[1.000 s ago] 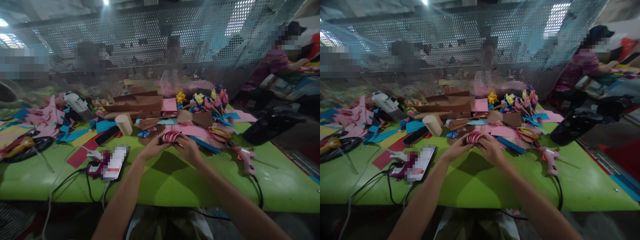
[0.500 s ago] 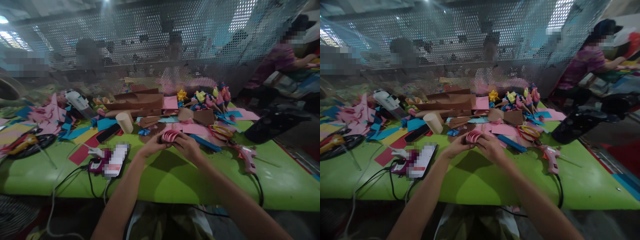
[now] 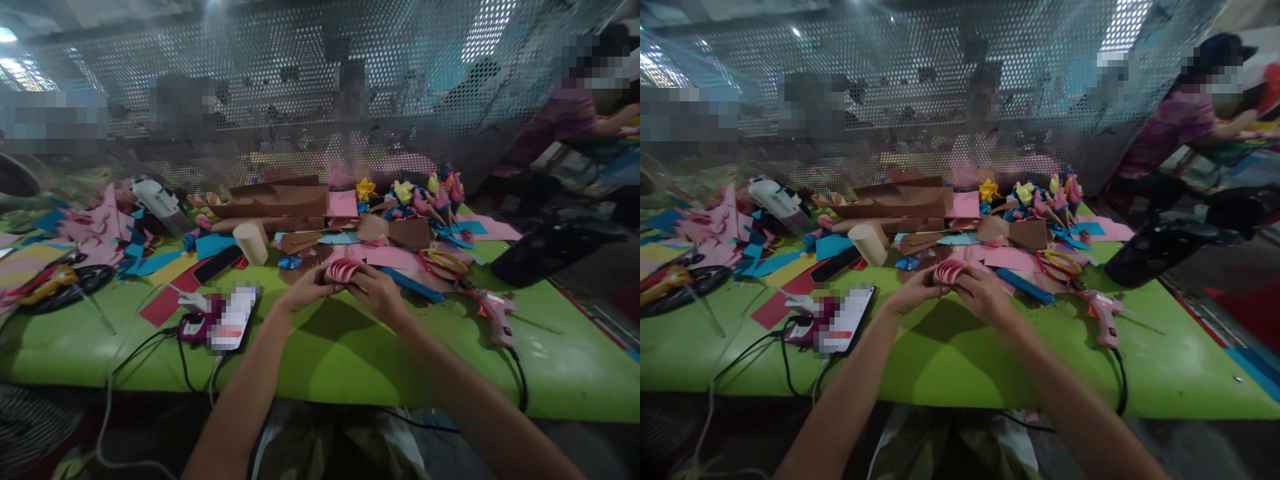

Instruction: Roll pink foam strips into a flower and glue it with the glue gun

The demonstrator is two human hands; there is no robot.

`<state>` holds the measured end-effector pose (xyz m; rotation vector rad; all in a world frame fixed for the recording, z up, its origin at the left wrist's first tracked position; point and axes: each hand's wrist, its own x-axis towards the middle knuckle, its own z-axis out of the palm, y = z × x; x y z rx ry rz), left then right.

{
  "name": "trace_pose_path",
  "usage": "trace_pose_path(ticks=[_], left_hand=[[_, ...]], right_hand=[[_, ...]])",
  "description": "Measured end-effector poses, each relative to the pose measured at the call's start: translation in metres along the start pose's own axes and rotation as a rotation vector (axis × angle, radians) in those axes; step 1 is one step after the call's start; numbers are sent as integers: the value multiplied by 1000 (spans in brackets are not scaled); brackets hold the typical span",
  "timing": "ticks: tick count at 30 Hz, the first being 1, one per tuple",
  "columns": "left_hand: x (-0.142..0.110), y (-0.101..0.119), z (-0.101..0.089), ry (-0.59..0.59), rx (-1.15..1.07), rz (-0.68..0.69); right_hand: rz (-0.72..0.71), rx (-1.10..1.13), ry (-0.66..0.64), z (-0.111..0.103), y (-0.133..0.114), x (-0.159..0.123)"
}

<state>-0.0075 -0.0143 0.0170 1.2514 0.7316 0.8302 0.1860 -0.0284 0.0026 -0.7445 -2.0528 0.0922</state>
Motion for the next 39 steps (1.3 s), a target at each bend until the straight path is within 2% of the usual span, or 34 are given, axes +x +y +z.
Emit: trace_pose_path(ticks=[13,30,39], left_hand=[[4,-8,-1,28,24,27],[6,-11,2,30,-8,12],[7,-9,3,107,-20,13]], right_hand=[[47,63,-4,5,5,-2],[53,39,-9,2,4,0],[138,89,76,4,3,-2]])
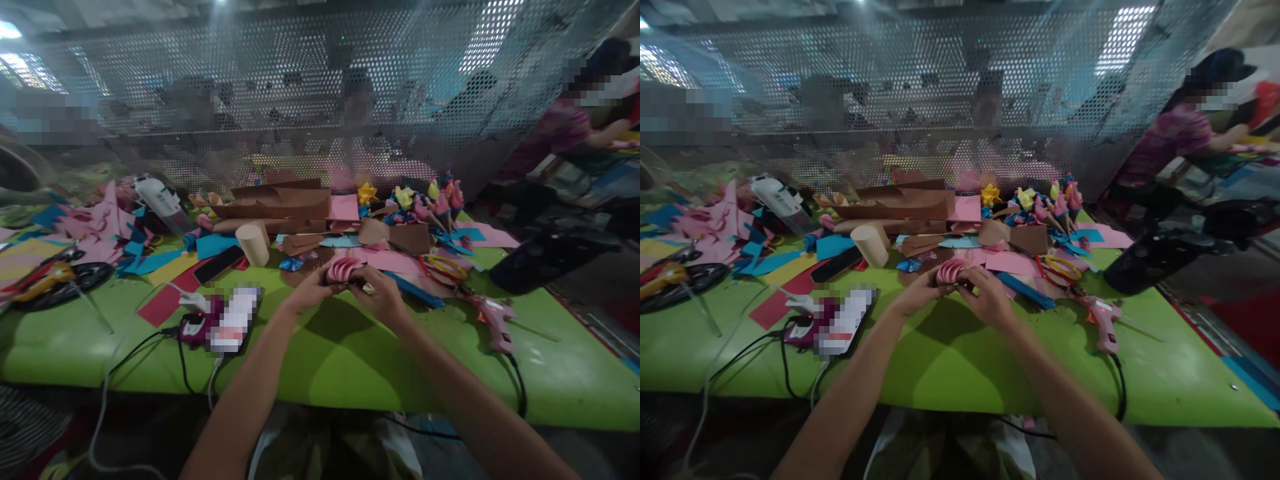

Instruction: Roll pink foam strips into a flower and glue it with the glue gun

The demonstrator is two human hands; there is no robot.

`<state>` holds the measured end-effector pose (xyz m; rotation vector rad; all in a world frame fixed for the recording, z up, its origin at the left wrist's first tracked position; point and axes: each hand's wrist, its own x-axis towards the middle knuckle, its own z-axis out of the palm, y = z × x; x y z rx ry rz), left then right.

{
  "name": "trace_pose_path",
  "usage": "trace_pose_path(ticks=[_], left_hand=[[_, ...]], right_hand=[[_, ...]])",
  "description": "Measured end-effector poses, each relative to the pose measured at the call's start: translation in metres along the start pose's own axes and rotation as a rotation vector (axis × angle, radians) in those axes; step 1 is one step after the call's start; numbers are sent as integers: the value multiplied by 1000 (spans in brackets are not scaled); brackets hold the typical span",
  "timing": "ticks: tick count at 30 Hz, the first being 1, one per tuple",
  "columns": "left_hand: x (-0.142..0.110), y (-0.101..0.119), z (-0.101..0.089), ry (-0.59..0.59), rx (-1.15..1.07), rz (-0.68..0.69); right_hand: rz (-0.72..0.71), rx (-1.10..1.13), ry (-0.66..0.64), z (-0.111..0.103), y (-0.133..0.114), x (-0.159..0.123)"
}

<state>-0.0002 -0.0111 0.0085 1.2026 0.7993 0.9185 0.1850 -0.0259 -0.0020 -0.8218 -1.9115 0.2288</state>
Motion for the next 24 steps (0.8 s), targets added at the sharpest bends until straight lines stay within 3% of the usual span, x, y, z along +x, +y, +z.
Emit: trace_pose_path(ticks=[8,12,16,21,24], left_hand=[[4,-4,-2,13,26,89],[0,-1,1,49,189,140],[-5,4,6,93,338,223],[-2,3,5,154,218,259],[0,2,5,128,158,216]], right_hand=[[110,82,36,-2,-6,1],[225,220,97,-8,-12,3],[246,276,105,-11,-14,4],[237,277,90,-12,-16,5],[208,259,83,-10,-18,5]])
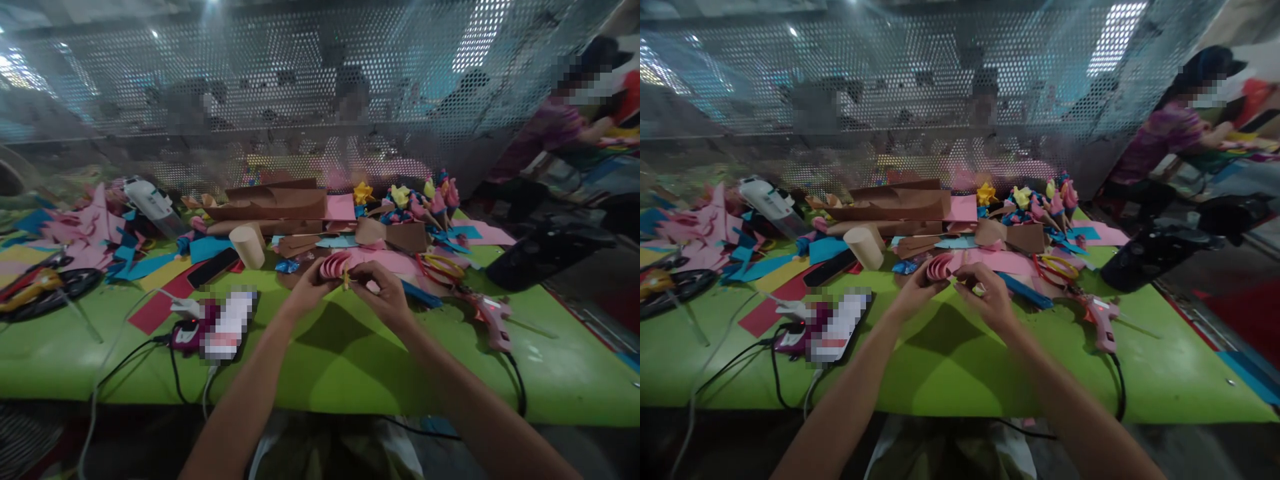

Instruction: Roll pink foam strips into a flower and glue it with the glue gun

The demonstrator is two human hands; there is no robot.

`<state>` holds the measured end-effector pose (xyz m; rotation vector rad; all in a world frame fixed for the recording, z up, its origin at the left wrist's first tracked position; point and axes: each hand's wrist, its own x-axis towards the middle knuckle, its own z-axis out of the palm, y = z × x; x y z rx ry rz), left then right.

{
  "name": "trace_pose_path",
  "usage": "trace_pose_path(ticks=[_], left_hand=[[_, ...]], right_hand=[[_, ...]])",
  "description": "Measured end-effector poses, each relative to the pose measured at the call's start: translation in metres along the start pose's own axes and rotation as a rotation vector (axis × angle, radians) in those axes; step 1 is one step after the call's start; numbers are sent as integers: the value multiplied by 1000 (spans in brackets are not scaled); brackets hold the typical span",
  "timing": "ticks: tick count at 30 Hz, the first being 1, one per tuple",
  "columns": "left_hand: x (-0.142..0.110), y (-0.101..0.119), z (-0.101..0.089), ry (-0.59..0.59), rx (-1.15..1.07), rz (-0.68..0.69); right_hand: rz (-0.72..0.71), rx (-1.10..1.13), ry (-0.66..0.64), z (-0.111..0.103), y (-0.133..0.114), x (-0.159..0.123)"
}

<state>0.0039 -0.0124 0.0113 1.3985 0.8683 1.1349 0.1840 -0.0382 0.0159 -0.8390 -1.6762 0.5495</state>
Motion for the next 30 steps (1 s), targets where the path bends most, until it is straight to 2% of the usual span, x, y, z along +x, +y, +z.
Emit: trace_pose_path(ticks=[4,8,14,20,30], left_hand=[[-1,-2,1,-60,-70,-73],[-3,-3,-1,-101,-91,-160],[-4,1,-6,-164,-97,-248],[-6,8,-7,-148,-88,-343],[-7,13,-6,-104,-99,-343]], right_hand=[[-53,-45,-36,2,-1,1],[-129,-105,-133,0,0,3],[-303,-350,-293,-7,1,4],[-443,-581,-291,-11,3,3],[-398,-566,-309,-12,4,5]])
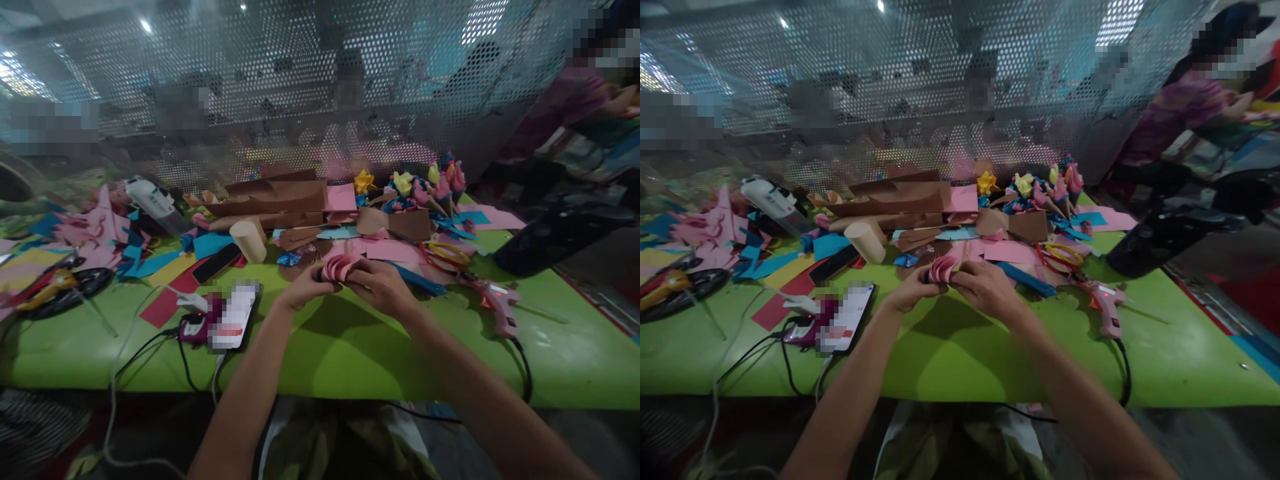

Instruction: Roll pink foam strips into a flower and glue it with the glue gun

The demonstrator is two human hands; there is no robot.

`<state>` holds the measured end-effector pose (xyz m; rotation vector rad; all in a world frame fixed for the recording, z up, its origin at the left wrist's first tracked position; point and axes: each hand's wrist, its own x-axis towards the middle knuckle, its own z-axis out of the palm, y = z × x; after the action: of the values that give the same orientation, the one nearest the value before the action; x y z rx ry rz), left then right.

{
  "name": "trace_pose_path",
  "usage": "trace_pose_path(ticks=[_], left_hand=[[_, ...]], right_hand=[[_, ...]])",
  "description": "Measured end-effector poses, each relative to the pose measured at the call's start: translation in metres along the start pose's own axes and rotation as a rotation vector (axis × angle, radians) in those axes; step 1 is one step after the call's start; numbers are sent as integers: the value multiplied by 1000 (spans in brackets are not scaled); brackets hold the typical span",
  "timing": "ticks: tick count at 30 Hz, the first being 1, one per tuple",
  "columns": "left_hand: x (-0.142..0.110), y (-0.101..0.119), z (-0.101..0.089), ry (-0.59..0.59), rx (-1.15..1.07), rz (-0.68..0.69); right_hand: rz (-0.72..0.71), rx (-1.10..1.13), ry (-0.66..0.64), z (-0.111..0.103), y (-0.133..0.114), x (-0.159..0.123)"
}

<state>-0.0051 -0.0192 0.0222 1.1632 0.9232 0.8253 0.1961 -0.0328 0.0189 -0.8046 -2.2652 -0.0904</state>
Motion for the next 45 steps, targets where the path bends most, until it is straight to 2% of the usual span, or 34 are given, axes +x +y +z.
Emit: trace_pose_path(ticks=[7,16,20,26,36,45], left_hand=[[-3,1,0,-108,-6,77],[-2,-2,2,-24,52,57],[2,-7,0,44,156,85],[6,-10,0,70,241,85],[5,-9,6,13,186,97],[2,-6,7,7,254,99]], right_hand=[[74,94,45,8,9,-5],[217,343,33,8,7,-4],[243,357,1,10,8,-5],[257,381,-10,10,5,-4],[331,433,57,12,2,-3],[362,414,97,16,3,-4]])
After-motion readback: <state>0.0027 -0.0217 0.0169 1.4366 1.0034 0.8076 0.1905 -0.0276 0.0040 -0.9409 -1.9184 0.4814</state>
